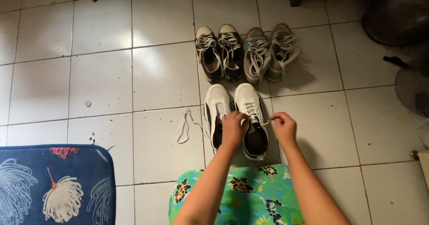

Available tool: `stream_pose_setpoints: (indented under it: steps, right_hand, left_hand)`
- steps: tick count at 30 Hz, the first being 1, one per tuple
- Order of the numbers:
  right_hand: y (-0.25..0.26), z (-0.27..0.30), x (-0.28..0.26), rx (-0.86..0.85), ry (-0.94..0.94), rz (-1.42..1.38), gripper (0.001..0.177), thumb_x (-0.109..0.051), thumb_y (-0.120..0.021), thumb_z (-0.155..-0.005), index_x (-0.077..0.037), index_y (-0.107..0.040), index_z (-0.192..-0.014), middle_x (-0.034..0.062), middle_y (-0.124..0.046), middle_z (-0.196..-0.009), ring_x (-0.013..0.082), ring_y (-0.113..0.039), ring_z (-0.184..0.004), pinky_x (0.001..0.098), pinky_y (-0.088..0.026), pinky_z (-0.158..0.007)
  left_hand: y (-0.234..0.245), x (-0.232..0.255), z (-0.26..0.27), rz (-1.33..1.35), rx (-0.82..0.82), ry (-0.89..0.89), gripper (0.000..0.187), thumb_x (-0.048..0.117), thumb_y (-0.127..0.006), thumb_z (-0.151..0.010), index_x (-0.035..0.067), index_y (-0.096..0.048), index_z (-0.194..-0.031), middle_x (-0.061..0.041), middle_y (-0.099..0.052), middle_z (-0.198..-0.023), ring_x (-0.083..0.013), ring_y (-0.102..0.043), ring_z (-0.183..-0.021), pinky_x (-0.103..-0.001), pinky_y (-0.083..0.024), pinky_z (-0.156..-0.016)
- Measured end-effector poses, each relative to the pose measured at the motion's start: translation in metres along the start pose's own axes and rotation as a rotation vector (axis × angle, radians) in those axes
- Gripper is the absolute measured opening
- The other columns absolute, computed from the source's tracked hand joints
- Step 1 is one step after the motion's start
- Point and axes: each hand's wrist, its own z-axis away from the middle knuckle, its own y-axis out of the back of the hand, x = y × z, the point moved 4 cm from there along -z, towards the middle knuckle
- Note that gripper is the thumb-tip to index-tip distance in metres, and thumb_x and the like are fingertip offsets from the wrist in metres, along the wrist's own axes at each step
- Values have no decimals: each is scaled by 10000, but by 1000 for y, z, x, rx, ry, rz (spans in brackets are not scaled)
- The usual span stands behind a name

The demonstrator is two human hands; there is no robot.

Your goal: The person sits on the floor and untangles shoelaces from two pairs of sneakers. They first work on a white pair, pulling and separating the laces, then move to a black pair and repeat the untangling process.

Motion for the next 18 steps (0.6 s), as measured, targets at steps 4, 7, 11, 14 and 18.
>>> stream_pose_setpoints:
  steps: [4, 7, 11, 14, 18]
  right_hand:
    - [-11, 2, -35, -213, 257, 172, 281, -145, -772, -810, -126, -754, -1090, 87, -727, -1042, 238, -694, -915, 355, -539, -795]
    - [-11, 7, -53, -321, 347, 363, 433, -171, -813, -760, -175, -684, -1173, 77, -703, -1099, 286, -698, -969, 444, -512, -809]
    - [-13, -1, -50, -418, 146, 265, 516, -89, -682, -828, -205, -585, -1322, 72, -694, -1106, 283, -698, -953, 413, -560, -802]
    - [-15, -3, -32, -382, 37, 93, 462, -80, -641, -847, -185, -591, -1294, 83, -683, -1033, 283, -717, -882, 400, -580, -801]
    - [-22, -7, -22, -402, 156, 157, 357, -67, -626, -865, -159, -650, -1210, 108, -668, -1046, 311, -694, -880, 412, -575, -792]
  left_hand:
    - [-16, 13, 2, -6, -132, 142, 200, 218, -837, -782, 139, -715, -918, -105, -687, -953, -352, -667, -928, -475, -510, -816]
    - [-17, 18, 4, 13, -127, 163, 306, 141, -828, -702, 100, -704, -979, -148, -657, -954, -391, -651, -915, -490, -513, -788]
    - [-19, 17, -3, 82, -157, 190, 379, 37, -769, -690, 76, -706, -1062, -177, -639, -993, -418, -640, -907, -498, -525, -782]
    - [-23, 11, -3, 102, -137, 193, 320, -7, -697, -745, 76, -697, -1053, -169, -645, -1020, -417, -651, -933, -493, -530, -797]
    - [-35, -3, -1, 56, -136, 204, 249, -1, -675, -785, 81, -702, -1018, -163, -653, -1014, -415, -656, -930, -501, -521, -796]
